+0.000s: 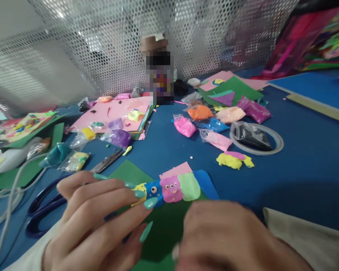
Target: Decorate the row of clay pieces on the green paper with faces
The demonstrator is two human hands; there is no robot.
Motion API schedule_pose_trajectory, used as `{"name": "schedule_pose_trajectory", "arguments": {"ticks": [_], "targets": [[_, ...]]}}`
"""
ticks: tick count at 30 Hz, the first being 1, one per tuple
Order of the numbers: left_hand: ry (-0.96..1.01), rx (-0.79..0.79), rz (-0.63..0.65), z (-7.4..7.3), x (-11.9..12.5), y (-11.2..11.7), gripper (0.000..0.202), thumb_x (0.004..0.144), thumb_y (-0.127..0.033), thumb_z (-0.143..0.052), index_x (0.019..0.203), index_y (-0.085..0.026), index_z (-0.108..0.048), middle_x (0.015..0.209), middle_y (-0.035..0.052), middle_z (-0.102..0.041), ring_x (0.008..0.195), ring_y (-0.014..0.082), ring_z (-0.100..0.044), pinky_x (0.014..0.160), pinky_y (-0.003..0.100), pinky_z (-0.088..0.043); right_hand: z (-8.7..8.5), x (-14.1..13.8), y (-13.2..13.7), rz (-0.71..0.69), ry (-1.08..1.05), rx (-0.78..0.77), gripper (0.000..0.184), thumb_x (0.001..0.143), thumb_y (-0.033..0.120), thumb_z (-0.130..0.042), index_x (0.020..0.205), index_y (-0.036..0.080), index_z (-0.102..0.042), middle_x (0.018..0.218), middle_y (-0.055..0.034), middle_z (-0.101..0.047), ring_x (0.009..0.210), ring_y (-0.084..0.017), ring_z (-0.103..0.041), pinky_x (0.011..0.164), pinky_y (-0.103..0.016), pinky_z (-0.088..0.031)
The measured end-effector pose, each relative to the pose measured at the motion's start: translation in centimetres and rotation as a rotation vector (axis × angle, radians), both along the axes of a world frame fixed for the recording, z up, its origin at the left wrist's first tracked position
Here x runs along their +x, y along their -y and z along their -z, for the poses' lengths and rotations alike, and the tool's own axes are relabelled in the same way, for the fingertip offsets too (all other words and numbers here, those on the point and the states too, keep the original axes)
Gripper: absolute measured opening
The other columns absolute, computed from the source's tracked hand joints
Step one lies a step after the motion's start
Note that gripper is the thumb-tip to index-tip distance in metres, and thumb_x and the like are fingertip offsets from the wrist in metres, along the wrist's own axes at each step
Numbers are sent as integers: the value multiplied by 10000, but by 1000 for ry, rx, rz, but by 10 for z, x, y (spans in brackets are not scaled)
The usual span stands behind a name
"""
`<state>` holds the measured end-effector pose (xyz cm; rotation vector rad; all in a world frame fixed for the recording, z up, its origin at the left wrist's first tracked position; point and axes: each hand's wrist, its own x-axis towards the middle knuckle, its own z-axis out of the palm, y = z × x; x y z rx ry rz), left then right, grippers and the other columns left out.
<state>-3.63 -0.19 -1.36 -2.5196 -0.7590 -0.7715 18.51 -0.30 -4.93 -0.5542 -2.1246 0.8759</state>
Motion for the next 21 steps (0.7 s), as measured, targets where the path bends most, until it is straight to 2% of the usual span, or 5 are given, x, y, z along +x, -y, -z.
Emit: {"name": "schedule_pose_trajectory", "arguments": {"ticks": [1, 3, 6, 12, 21], "targets": [[42, -15, -21, -1, 6, 0, 108, 718, -195, -539, 796, -203, -613, 815, 38, -543, 772, 187, -524, 709, 383, -351, -5, -2, -7, 122, -3, -224, 109, 790, 226, -626, 689, 201, -657, 631, 45, -641, 576, -57, -572, 525, -145, -440], [101, -38, -8, -2, 19, -2, 114, 730, -267, -603, 800, -177, -609, 771, 37, -556, 737, 177, -529, 686, 377, -363, -12, -3, -17, 187, -120, -503, 173, 758, 247, -649, 602, 174, -649, 552, 35, -615, 530, -57, -554, 492, -138, -428], [180, -75, 49, -1, 39, -9, 121, 742, -187, -647, 849, -151, -604, 791, 38, -606, 741, 155, -559, 635, 309, -413, -17, -1, -24, 135, -264, -722, 181, 707, 267, -683, 568, 156, -648, 502, 32, -578, 455, -53, -500, 443, -151, -414], [234, 12, 127, -3, 57, -27, 32, 774, -182, -626, 786, -156, -611, 722, 11, -641, 691, 125, -560, 622, 263, -439, -18, 8, -34, 87, -371, -867, 262, 604, 357, -756, 535, 137, -631, 457, 31, -553, 386, -44, -472, 380, -151, -385], [54, 197, 233, 12, 46, -24, 132, 737, -71, -581, 869, -68, -600, 791, 91, -665, 732, 180, -579, 651, 305, -470, -20, 14, -39, -69, -257, -942, 234, 580, 306, -780, 548, 124, -637, 477, 13, -605, 379, -60, -523, 380, -154, -428]]}}
